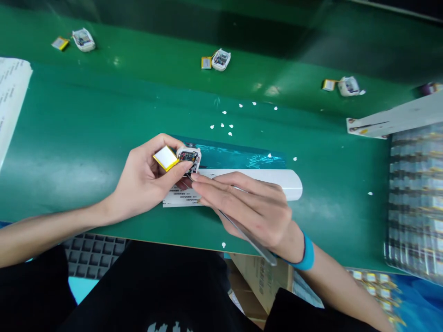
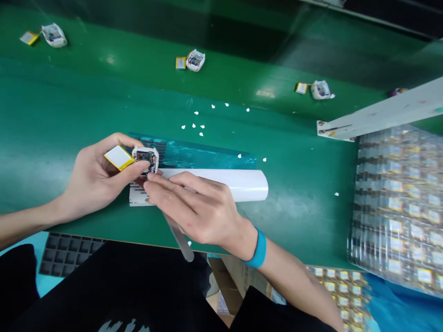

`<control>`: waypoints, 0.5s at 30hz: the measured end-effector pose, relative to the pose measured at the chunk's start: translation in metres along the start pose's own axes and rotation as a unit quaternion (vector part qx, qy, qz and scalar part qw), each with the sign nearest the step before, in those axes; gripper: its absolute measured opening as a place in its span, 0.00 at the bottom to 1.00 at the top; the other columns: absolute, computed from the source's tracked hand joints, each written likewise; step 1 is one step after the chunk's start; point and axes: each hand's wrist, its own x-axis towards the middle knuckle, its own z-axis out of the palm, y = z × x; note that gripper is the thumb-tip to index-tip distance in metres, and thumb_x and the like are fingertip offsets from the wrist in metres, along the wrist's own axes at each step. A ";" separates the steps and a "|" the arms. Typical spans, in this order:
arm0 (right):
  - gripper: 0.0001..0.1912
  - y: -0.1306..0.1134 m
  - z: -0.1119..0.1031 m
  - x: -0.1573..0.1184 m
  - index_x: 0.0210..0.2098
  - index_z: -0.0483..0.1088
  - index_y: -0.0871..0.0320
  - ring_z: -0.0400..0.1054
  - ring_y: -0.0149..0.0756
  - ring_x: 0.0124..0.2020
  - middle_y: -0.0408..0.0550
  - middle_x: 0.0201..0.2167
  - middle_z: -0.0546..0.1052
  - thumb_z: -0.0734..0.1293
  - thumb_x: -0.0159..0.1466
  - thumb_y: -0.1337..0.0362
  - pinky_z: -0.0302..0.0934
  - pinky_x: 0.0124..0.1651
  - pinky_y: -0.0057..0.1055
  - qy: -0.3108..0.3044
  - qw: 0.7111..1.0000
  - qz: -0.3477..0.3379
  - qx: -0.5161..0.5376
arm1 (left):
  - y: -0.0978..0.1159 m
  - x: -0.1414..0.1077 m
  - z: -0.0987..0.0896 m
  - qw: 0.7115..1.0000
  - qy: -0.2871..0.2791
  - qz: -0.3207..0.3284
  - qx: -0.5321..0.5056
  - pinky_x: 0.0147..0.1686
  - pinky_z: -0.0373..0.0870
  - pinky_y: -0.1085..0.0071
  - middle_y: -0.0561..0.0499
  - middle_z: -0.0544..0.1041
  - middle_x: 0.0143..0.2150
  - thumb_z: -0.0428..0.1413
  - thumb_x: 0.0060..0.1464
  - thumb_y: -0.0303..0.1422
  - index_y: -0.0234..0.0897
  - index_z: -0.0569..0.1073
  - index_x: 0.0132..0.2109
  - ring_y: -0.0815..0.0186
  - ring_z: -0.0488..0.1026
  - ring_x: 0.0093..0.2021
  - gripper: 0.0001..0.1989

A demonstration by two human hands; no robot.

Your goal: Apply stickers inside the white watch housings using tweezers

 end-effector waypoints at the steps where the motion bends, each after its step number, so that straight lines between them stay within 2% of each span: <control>1: 0.15 -0.001 -0.001 0.000 0.53 0.76 0.63 0.82 0.42 0.47 0.56 0.50 0.85 0.71 0.68 0.77 0.83 0.49 0.38 0.005 1.000 0.014 0.011 | 0.000 0.000 0.000 1.000 0.000 0.001 -0.007 0.23 0.71 0.72 0.53 0.78 0.32 0.65 0.57 0.33 0.39 0.75 0.41 0.68 0.73 0.26 0.08; 5: 0.17 -0.002 -0.005 0.001 0.55 0.76 0.60 0.81 0.39 0.53 0.56 0.51 0.84 0.70 0.68 0.78 0.82 0.52 0.35 0.005 0.997 0.063 0.045 | 0.001 0.000 -0.003 0.999 -0.016 -0.004 -0.036 0.29 0.80 0.70 0.52 0.82 0.36 0.66 0.59 0.32 0.39 0.77 0.46 0.65 0.79 0.29 0.09; 10: 0.19 0.002 0.000 0.000 0.57 0.75 0.55 0.83 0.39 0.46 0.52 0.48 0.86 0.69 0.69 0.77 0.83 0.46 0.37 0.034 0.995 0.070 0.066 | 0.000 0.002 -0.005 0.997 -0.035 -0.032 -0.061 0.32 0.85 0.68 0.53 0.82 0.35 0.65 0.60 0.33 0.38 0.75 0.47 0.64 0.82 0.28 0.10; 15: 0.19 0.004 0.005 -0.002 0.58 0.75 0.54 0.82 0.39 0.47 0.50 0.49 0.85 0.69 0.70 0.76 0.82 0.45 0.36 0.066 0.993 0.083 0.058 | -0.003 0.004 -0.005 0.997 -0.036 -0.027 -0.063 0.34 0.87 0.68 0.53 0.82 0.35 0.67 0.58 0.34 0.38 0.74 0.48 0.63 0.84 0.29 0.13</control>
